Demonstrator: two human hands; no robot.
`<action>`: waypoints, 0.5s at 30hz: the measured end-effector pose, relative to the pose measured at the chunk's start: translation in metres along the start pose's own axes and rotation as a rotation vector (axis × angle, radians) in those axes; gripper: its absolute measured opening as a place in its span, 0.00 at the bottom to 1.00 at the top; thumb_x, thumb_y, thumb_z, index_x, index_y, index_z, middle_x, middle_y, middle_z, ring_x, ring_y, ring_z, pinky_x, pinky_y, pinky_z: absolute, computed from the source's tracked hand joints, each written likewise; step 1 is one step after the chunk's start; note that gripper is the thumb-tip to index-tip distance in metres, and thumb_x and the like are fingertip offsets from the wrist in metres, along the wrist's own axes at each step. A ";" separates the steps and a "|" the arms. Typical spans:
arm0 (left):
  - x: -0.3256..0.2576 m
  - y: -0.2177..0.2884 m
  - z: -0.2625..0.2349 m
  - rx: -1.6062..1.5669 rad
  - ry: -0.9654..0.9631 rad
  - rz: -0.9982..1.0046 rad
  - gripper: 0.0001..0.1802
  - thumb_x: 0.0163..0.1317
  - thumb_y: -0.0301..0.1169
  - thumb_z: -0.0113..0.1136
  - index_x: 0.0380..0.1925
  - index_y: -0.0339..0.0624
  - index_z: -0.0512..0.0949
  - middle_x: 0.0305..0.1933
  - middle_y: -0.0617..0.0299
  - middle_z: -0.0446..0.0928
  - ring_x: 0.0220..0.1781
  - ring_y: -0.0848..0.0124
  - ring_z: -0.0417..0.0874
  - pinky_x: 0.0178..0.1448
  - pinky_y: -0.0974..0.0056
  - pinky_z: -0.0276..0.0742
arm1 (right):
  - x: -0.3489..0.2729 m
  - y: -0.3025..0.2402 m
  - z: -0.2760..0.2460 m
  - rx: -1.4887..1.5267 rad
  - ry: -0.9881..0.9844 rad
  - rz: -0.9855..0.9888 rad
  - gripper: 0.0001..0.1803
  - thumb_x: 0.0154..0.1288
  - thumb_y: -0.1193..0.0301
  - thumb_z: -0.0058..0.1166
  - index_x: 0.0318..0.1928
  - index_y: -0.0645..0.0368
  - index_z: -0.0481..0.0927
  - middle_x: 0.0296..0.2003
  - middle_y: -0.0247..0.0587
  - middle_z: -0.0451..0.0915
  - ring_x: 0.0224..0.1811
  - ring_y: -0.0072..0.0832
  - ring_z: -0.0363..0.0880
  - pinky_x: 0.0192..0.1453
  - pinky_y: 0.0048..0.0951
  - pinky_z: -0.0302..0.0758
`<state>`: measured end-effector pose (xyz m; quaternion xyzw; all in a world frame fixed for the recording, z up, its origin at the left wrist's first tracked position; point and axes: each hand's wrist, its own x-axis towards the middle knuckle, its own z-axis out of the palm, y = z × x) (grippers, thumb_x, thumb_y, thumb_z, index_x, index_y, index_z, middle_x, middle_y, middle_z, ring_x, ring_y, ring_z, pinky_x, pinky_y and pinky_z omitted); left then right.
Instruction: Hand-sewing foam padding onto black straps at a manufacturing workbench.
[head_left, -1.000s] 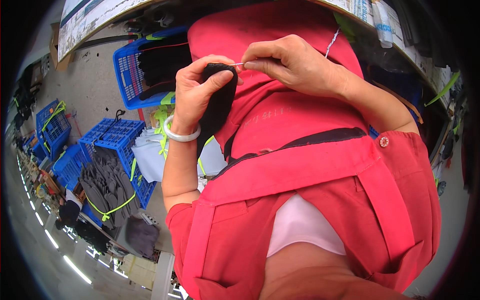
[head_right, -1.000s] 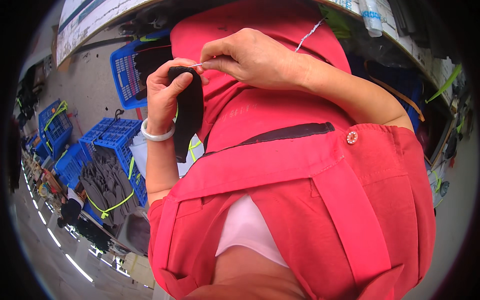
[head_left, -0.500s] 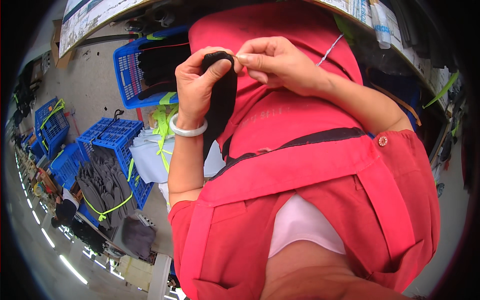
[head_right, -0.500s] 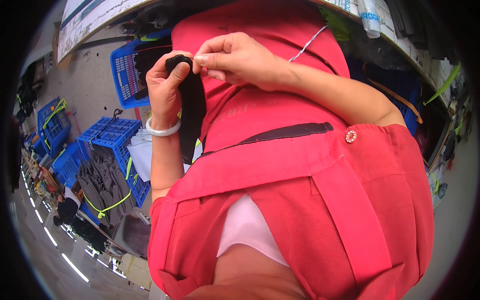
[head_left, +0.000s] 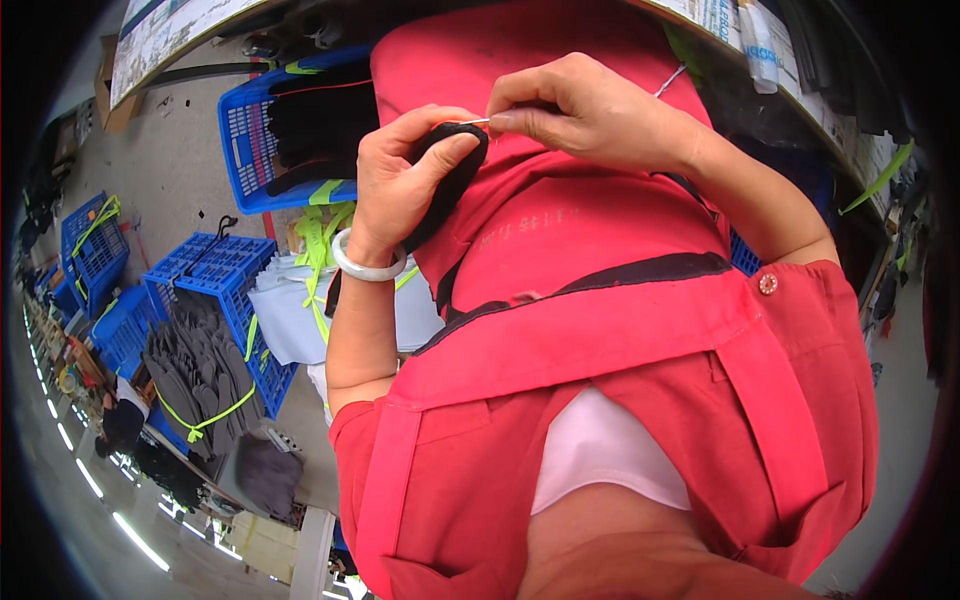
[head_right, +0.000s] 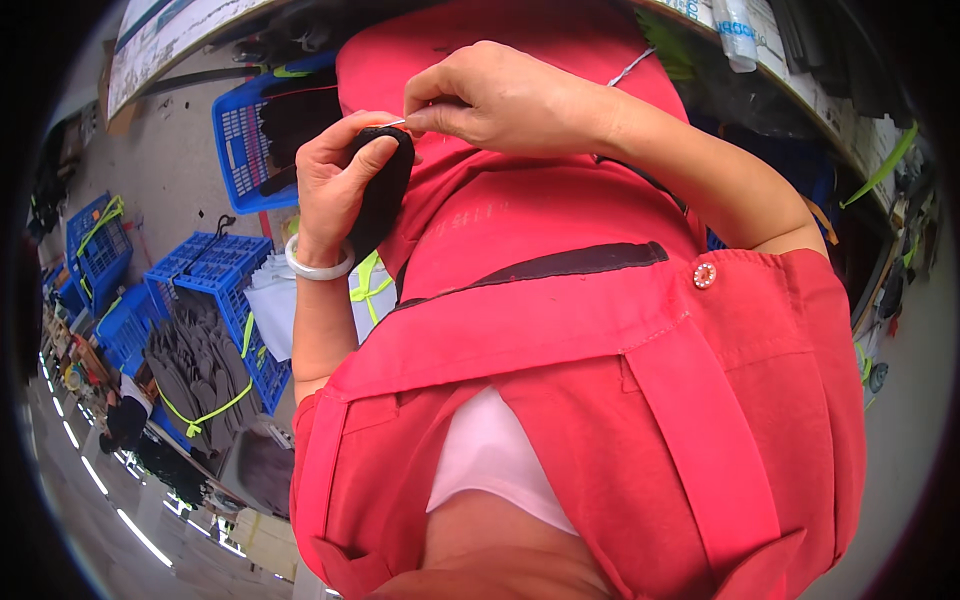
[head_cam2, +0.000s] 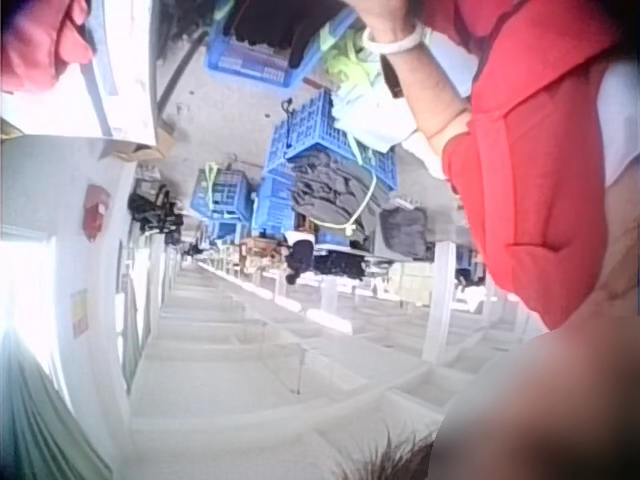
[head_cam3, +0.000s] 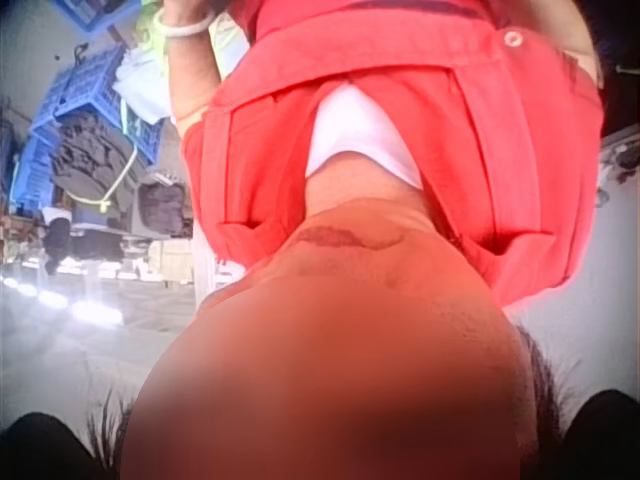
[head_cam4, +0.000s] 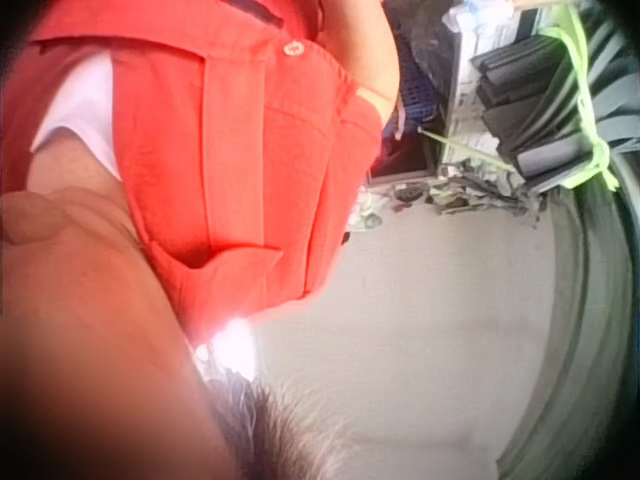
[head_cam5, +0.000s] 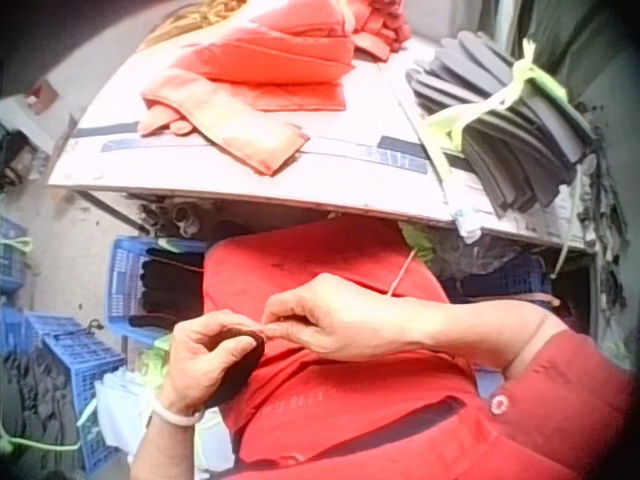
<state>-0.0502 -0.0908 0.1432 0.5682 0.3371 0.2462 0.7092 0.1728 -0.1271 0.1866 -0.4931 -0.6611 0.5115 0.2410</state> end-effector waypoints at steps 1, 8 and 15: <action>-0.001 0.000 0.001 0.019 0.000 -0.005 0.08 0.61 0.23 0.63 0.39 0.32 0.81 0.35 0.64 0.82 0.38 0.79 0.80 0.45 0.74 0.75 | 0.000 0.001 0.001 -0.024 -0.005 -0.010 0.12 0.67 0.69 0.51 0.39 0.67 0.79 0.28 0.55 0.78 0.30 0.46 0.76 0.38 0.37 0.73; -0.002 -0.006 0.002 0.094 -0.011 0.020 0.08 0.60 0.23 0.63 0.39 0.33 0.81 0.34 0.64 0.82 0.37 0.80 0.79 0.44 0.75 0.75 | -0.004 -0.002 0.000 -0.101 -0.042 0.025 0.12 0.67 0.68 0.51 0.40 0.67 0.79 0.32 0.56 0.80 0.35 0.49 0.79 0.41 0.40 0.74; 0.000 -0.007 0.004 0.181 -0.035 0.076 0.07 0.59 0.21 0.63 0.38 0.33 0.82 0.33 0.64 0.82 0.36 0.80 0.80 0.43 0.75 0.75 | -0.007 0.016 0.012 -0.199 0.016 -0.044 0.10 0.66 0.71 0.53 0.40 0.67 0.77 0.25 0.50 0.77 0.27 0.39 0.76 0.37 0.33 0.73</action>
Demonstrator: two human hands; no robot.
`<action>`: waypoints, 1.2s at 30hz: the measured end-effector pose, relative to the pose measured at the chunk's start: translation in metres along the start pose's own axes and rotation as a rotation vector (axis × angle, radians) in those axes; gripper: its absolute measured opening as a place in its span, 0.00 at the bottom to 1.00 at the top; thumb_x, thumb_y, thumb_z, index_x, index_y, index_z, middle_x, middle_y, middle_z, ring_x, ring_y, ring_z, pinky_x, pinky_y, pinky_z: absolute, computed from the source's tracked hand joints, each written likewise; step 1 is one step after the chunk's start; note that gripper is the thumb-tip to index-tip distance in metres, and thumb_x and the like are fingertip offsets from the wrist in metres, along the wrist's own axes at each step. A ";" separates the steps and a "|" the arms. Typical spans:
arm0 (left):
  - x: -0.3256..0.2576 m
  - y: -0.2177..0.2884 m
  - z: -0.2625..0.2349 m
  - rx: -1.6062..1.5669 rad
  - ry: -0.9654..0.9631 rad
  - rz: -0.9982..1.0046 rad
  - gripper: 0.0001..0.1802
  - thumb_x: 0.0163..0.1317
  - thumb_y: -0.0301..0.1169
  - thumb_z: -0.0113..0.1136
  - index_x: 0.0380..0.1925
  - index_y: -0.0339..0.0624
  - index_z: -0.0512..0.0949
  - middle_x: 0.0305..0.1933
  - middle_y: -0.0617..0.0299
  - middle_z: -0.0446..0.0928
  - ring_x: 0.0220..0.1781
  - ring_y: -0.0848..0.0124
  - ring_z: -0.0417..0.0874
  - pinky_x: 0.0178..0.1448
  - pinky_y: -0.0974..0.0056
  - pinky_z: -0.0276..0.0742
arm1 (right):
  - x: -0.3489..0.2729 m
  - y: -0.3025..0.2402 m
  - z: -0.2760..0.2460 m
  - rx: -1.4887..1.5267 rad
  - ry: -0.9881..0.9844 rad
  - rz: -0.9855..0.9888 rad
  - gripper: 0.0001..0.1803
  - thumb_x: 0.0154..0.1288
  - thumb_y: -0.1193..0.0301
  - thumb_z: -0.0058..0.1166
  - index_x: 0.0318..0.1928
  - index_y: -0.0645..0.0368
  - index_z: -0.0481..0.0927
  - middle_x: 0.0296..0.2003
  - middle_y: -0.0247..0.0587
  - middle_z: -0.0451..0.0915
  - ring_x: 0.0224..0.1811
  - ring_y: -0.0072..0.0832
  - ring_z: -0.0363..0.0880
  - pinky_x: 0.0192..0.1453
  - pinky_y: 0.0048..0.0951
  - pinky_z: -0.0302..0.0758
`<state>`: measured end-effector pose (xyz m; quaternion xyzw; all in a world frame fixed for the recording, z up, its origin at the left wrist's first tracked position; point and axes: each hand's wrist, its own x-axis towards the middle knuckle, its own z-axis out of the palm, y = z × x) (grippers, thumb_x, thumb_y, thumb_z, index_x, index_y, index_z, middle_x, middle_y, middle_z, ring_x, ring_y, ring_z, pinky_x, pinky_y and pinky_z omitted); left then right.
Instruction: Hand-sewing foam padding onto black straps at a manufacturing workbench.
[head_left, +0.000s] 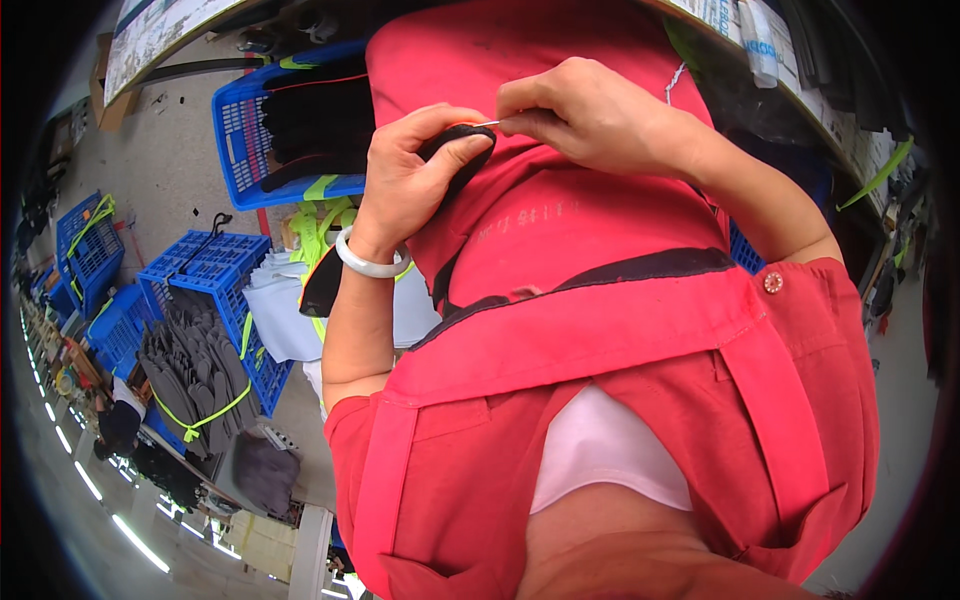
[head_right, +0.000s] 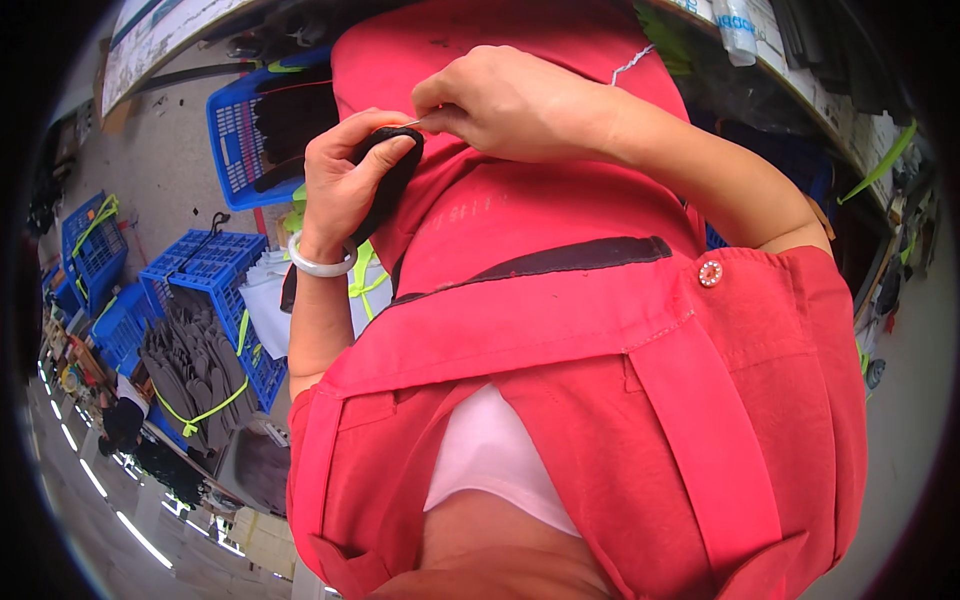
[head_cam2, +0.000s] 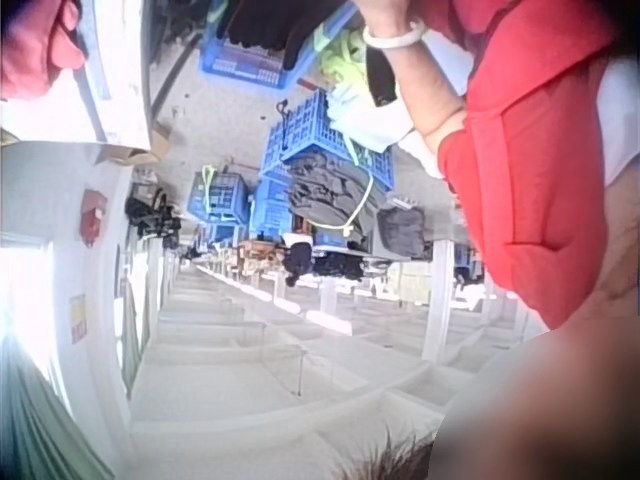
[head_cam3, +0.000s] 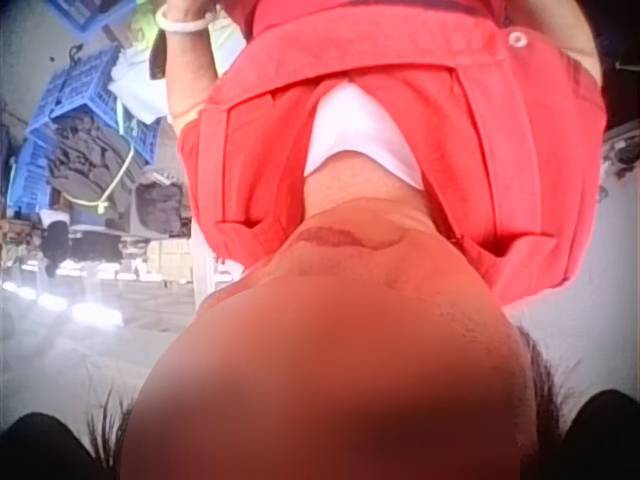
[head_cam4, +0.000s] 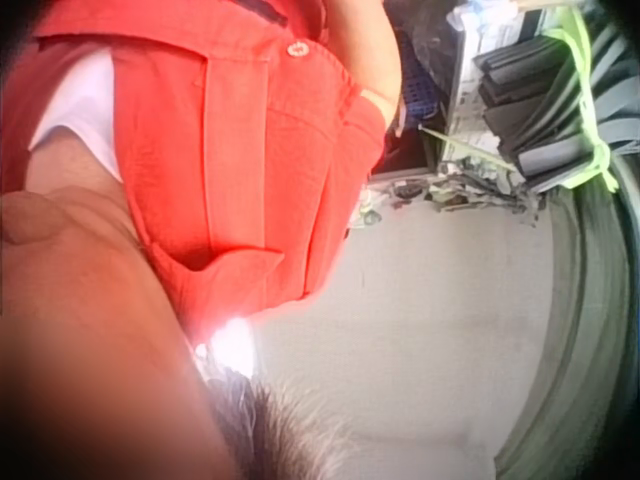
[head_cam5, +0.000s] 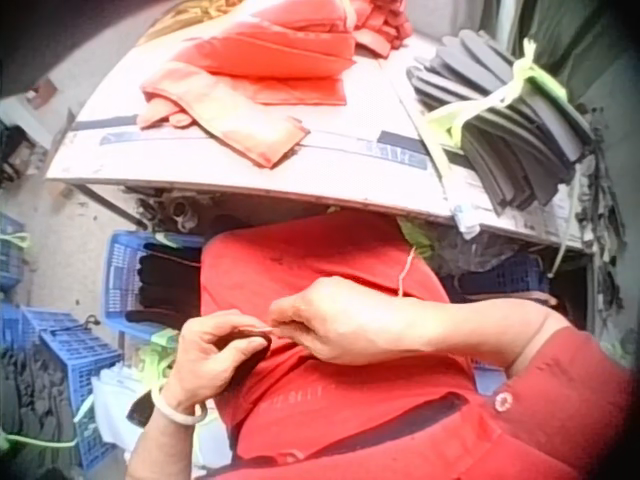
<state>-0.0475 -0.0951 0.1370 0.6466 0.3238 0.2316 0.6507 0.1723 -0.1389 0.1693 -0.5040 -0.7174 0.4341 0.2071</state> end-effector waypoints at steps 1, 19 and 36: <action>0.000 0.000 0.000 0.032 -0.001 0.018 0.07 0.59 0.21 0.63 0.38 0.33 0.82 0.33 0.64 0.82 0.36 0.80 0.80 0.42 0.75 0.75 | 0.001 0.004 0.006 0.133 0.025 -0.045 0.10 0.67 0.70 0.53 0.39 0.67 0.77 0.23 0.45 0.76 0.25 0.33 0.75 0.33 0.30 0.71; 0.003 -0.011 0.008 -0.123 0.024 -0.111 0.09 0.60 0.25 0.64 0.40 0.33 0.82 0.35 0.65 0.82 0.37 0.80 0.80 0.45 0.74 0.77 | 0.003 0.000 -0.016 0.129 -0.103 0.117 0.09 0.69 0.70 0.52 0.39 0.66 0.77 0.21 0.34 0.68 0.23 0.18 0.63 0.28 0.24 0.65; 0.031 -0.021 -0.015 -0.415 0.092 -0.103 0.31 0.56 0.16 0.62 0.61 0.35 0.68 0.54 0.58 0.74 0.54 0.74 0.76 0.59 0.69 0.73 | 0.053 0.061 -0.039 0.037 0.474 0.147 0.13 0.69 0.65 0.52 0.40 0.64 0.81 0.27 0.40 0.79 0.30 0.26 0.77 0.39 0.30 0.75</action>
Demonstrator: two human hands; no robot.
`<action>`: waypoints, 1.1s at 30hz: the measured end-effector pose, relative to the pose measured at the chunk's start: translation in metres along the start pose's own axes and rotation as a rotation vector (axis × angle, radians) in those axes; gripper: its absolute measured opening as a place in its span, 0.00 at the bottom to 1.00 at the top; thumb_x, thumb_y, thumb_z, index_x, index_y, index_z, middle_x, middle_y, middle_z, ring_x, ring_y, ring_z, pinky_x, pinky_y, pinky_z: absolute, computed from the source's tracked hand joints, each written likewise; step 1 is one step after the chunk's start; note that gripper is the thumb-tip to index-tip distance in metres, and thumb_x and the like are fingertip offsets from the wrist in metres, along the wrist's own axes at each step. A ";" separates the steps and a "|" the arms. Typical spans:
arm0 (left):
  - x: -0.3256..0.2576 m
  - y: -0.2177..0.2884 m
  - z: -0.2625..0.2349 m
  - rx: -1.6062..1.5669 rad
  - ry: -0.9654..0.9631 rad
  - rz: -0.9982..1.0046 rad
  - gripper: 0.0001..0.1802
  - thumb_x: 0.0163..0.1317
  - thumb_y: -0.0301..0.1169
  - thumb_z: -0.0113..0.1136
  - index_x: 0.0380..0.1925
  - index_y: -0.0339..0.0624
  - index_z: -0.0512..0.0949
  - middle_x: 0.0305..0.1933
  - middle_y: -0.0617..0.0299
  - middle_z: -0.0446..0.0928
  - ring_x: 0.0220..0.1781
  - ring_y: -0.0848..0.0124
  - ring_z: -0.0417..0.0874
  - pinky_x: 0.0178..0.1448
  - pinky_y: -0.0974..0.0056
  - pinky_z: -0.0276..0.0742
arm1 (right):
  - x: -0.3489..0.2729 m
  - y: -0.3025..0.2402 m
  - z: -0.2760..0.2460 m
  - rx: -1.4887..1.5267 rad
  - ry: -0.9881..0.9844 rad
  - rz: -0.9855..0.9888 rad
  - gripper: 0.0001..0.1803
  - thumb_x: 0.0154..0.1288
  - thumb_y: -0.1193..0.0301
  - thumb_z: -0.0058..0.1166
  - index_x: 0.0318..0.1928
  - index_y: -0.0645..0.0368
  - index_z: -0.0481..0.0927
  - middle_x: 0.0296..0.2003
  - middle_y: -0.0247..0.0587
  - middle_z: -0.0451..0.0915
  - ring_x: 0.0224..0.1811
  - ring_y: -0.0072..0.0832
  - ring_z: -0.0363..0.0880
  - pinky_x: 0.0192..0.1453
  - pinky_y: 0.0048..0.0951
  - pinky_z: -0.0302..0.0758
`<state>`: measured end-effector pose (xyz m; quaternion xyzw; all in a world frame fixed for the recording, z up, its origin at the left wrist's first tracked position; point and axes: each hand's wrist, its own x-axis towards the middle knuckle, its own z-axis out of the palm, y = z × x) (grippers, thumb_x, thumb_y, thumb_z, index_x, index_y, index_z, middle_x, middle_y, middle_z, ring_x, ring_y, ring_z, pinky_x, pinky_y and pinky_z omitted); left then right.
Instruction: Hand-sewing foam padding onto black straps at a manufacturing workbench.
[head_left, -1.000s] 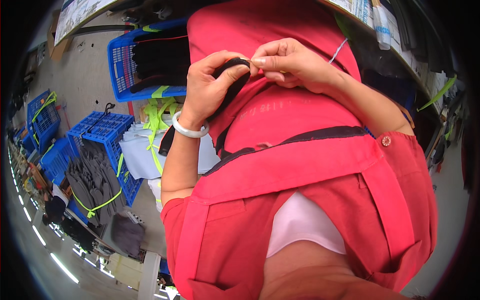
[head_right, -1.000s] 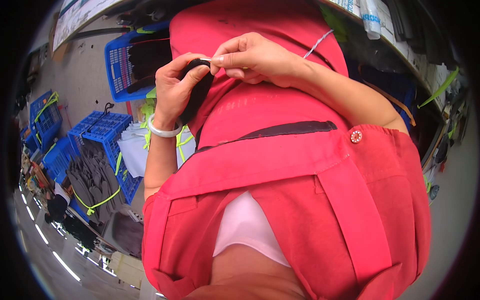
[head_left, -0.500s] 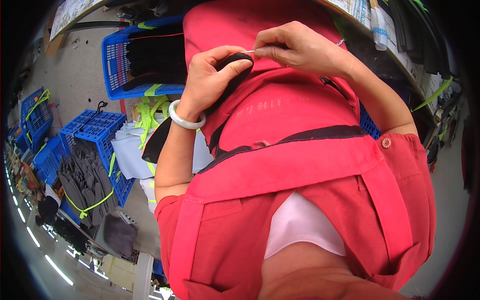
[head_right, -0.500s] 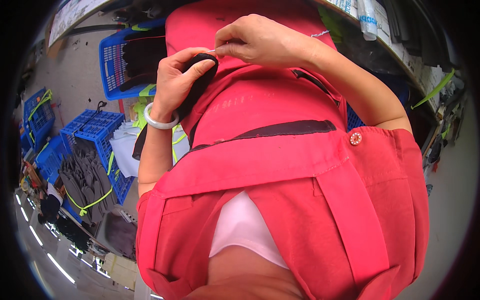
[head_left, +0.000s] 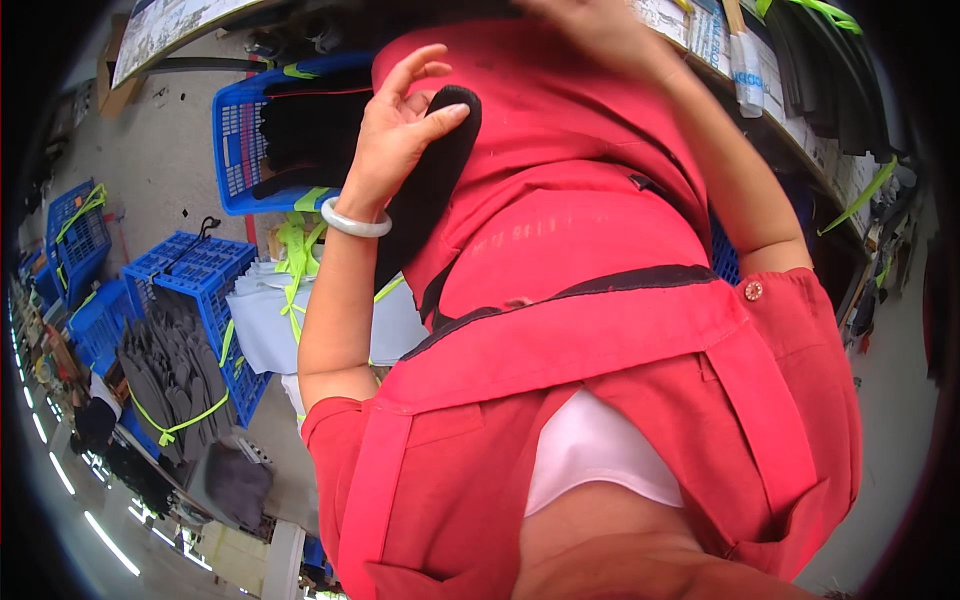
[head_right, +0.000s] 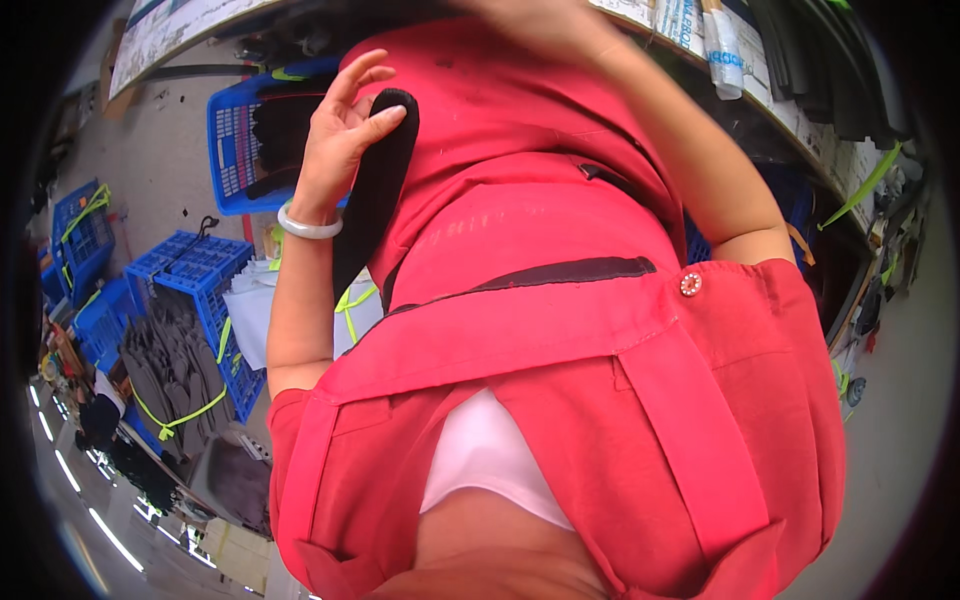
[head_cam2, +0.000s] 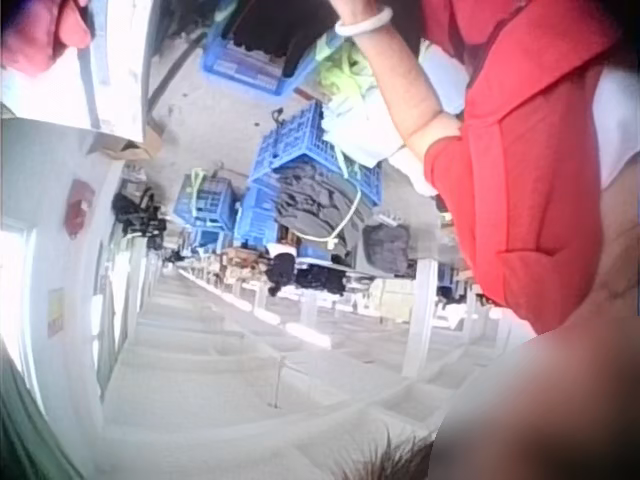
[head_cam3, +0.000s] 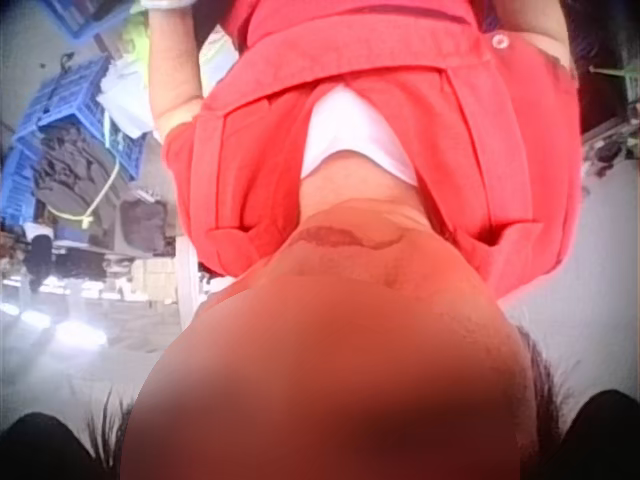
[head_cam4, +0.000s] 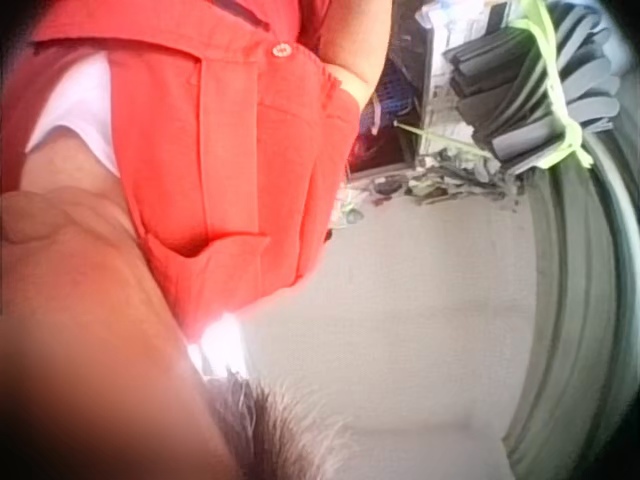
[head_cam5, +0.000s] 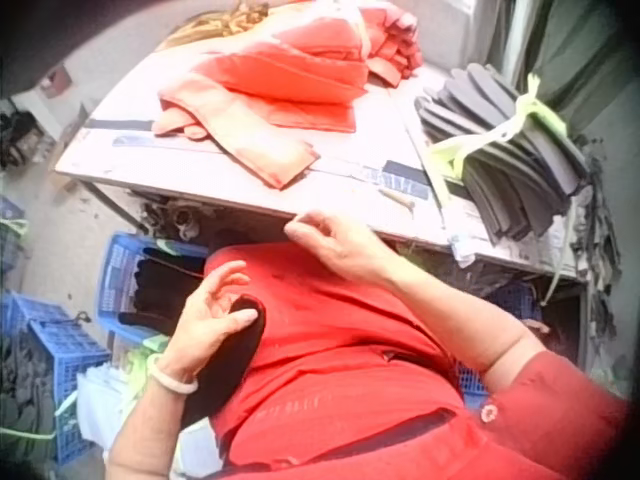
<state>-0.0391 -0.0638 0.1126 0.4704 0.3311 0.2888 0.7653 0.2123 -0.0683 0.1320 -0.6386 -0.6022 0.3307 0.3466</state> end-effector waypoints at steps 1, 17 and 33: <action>0.004 0.001 0.002 0.006 -0.006 0.004 0.31 0.56 0.16 0.62 0.61 0.35 0.68 0.54 0.58 0.74 0.54 0.74 0.76 0.59 0.69 0.73 | -0.008 -0.001 0.023 0.048 -0.152 -0.166 0.12 0.69 0.68 0.52 0.40 0.65 0.79 0.26 0.39 0.78 0.30 0.23 0.76 0.38 0.28 0.75; -0.020 0.006 -0.083 -0.255 0.318 -0.156 0.16 0.66 0.31 0.59 0.46 0.27 0.76 0.43 0.49 0.82 0.42 0.64 0.85 0.49 0.64 0.83 | 0.033 -0.016 0.055 0.346 -0.315 -0.051 0.17 0.71 0.60 0.50 0.44 0.62 0.80 0.32 0.35 0.81 0.31 0.20 0.79 0.34 0.24 0.78; -0.026 -0.047 -0.049 -0.400 0.352 -0.018 0.10 0.63 0.25 0.61 0.42 0.31 0.78 0.42 0.55 0.81 0.41 0.66 0.83 0.51 0.61 0.80 | -0.014 -0.016 0.107 0.380 -0.650 0.232 0.14 0.61 0.62 0.62 0.37 0.60 0.80 0.25 0.28 0.77 0.26 0.14 0.72 0.30 0.20 0.70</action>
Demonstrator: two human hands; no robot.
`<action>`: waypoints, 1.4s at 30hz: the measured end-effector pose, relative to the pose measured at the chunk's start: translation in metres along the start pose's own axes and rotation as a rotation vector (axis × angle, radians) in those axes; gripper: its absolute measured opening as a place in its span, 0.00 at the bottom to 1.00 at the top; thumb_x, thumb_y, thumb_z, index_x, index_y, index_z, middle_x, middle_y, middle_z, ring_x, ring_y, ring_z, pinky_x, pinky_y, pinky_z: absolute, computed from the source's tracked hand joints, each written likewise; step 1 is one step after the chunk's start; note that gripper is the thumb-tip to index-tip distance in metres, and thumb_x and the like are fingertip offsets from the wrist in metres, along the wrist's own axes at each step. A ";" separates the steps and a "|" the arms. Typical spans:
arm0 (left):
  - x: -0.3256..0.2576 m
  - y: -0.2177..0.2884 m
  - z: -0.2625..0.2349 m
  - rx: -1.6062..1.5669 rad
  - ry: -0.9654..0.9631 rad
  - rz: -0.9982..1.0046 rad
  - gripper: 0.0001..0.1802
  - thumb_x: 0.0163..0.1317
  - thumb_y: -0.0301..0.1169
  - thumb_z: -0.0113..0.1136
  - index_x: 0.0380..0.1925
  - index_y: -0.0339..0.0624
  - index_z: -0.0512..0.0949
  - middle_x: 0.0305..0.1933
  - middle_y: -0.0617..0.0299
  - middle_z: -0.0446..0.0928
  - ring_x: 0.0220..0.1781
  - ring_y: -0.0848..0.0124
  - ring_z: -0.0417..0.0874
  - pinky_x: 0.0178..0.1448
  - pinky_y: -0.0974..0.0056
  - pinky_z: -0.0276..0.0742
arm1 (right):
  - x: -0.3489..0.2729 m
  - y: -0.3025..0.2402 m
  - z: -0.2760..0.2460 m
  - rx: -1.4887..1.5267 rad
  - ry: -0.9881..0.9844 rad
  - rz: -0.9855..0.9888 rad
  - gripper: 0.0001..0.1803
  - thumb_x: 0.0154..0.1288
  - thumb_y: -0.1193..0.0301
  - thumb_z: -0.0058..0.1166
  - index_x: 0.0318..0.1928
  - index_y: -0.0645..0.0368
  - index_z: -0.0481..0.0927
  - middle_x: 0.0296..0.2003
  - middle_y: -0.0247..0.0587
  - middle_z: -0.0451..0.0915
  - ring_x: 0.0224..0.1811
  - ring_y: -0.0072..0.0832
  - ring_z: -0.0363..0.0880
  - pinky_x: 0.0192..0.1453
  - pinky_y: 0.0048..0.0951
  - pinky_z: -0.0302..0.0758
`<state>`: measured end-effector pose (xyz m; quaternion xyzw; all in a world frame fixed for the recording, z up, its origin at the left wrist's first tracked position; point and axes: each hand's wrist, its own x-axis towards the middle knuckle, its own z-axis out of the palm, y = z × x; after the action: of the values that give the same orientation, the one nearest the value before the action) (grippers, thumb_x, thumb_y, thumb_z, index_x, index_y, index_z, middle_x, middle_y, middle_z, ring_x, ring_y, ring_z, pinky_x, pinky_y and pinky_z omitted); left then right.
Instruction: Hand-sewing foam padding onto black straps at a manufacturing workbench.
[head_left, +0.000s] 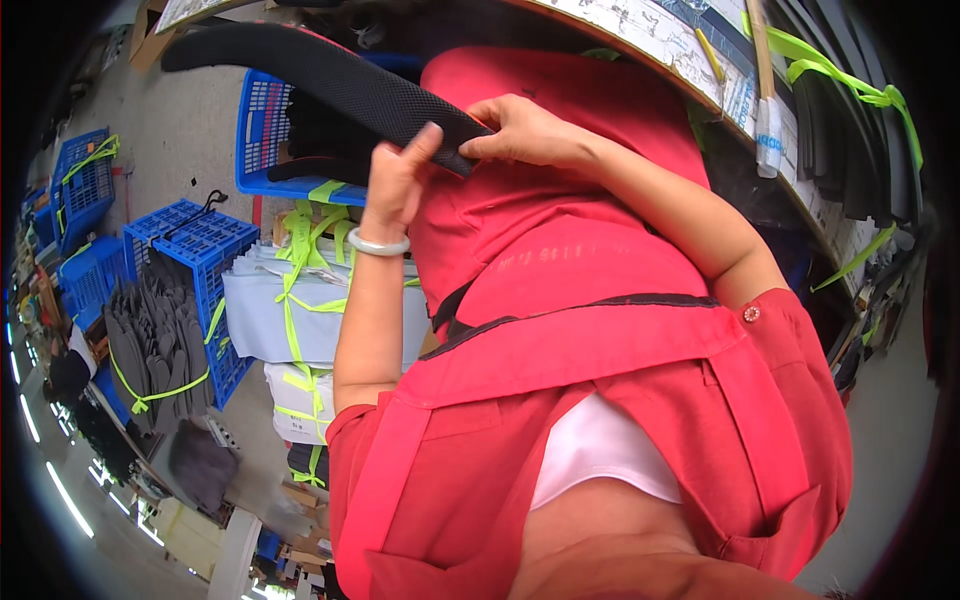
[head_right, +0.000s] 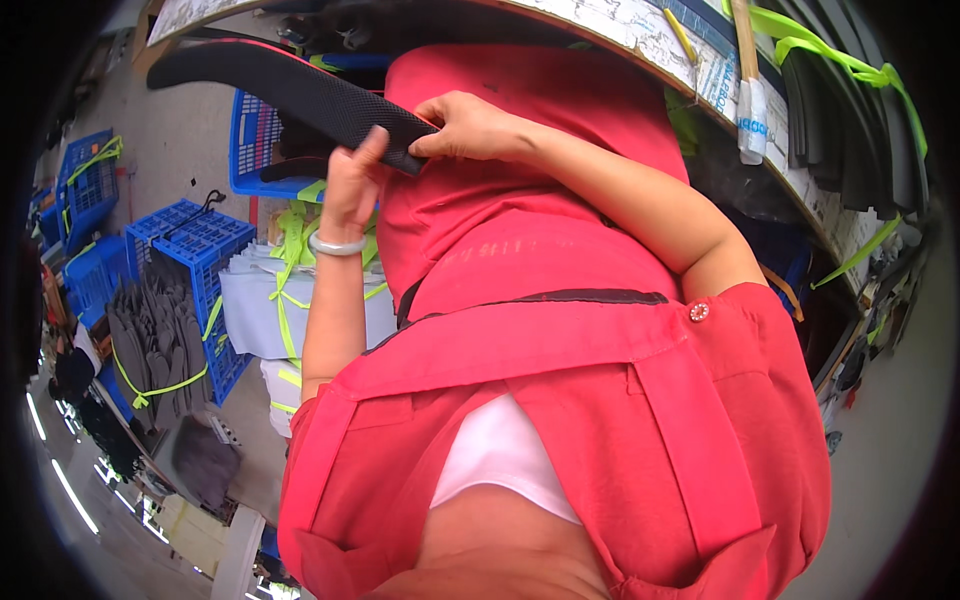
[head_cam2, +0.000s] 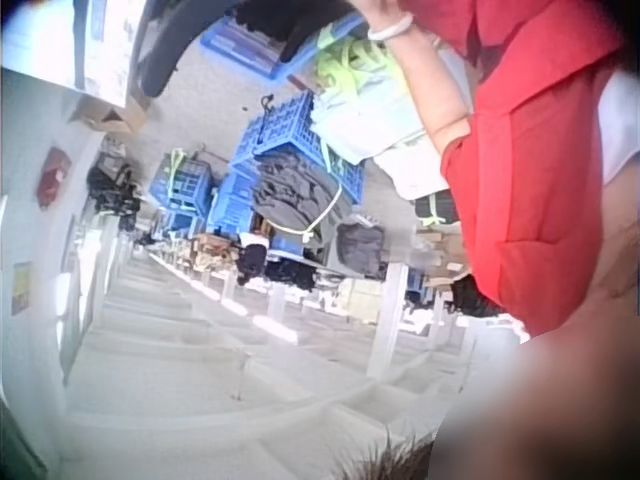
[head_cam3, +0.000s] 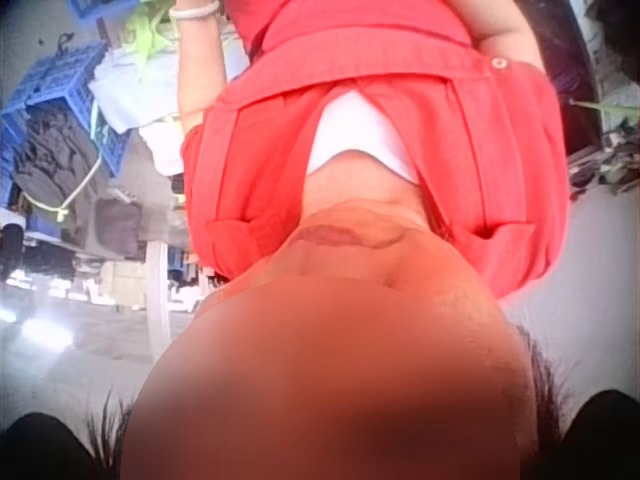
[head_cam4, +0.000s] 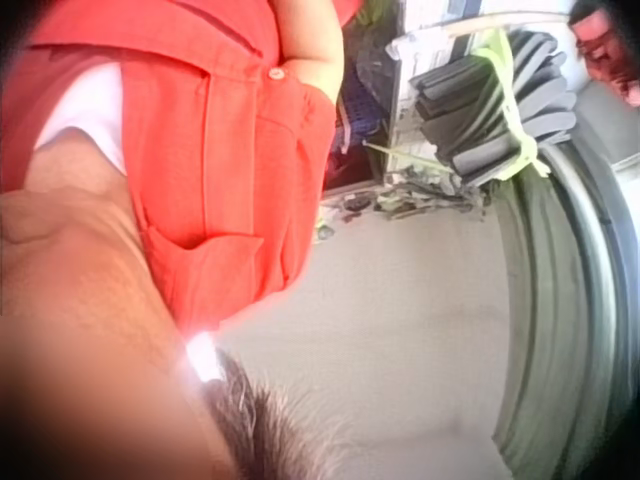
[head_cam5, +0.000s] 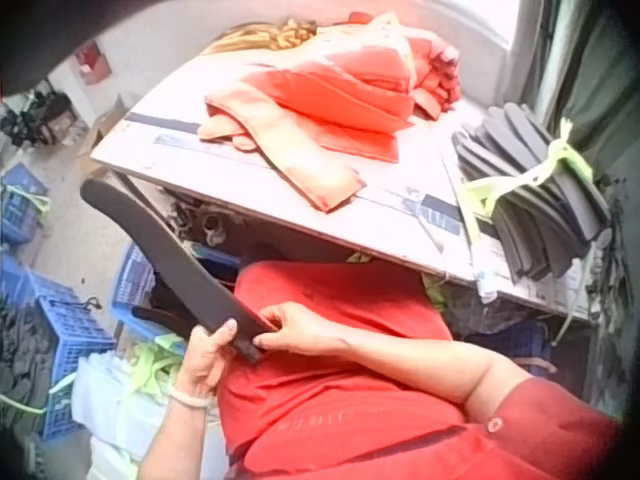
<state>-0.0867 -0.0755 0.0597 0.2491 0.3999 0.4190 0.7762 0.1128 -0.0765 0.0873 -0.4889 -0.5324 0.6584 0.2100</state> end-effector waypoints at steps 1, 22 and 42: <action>0.009 0.005 -0.006 -0.046 0.008 0.011 0.13 0.64 0.27 0.60 0.46 0.30 0.76 0.46 0.53 0.80 0.48 0.64 0.81 0.57 0.59 0.77 | 0.001 0.000 0.000 0.002 -0.001 -0.006 0.14 0.61 0.62 0.62 0.37 0.60 0.80 0.25 0.28 0.77 0.26 0.14 0.72 0.30 0.20 0.70; 0.061 0.005 -0.005 -0.662 -0.047 0.029 0.20 0.67 0.31 0.56 0.54 0.28 0.70 0.56 0.48 0.75 0.61 0.59 0.74 0.71 0.54 0.66 | -0.025 -0.018 0.006 -0.301 0.603 -0.504 0.09 0.63 0.71 0.59 0.43 0.60 0.83 0.32 0.41 0.81 0.30 0.29 0.80 0.36 0.27 0.76; 0.060 -0.005 0.010 -0.608 0.010 0.098 0.16 0.66 0.30 0.59 0.49 0.31 0.74 0.49 0.53 0.79 0.52 0.61 0.80 0.65 0.56 0.73 | -0.007 0.004 0.000 0.451 0.384 -0.079 0.10 0.67 0.72 0.53 0.45 0.64 0.81 0.38 0.33 0.80 0.40 0.20 0.78 0.49 0.23 0.74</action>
<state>-0.0562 -0.0278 0.0368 0.0224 0.2474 0.5575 0.7922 0.1170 -0.0840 0.0864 -0.5243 -0.3418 0.6470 0.4356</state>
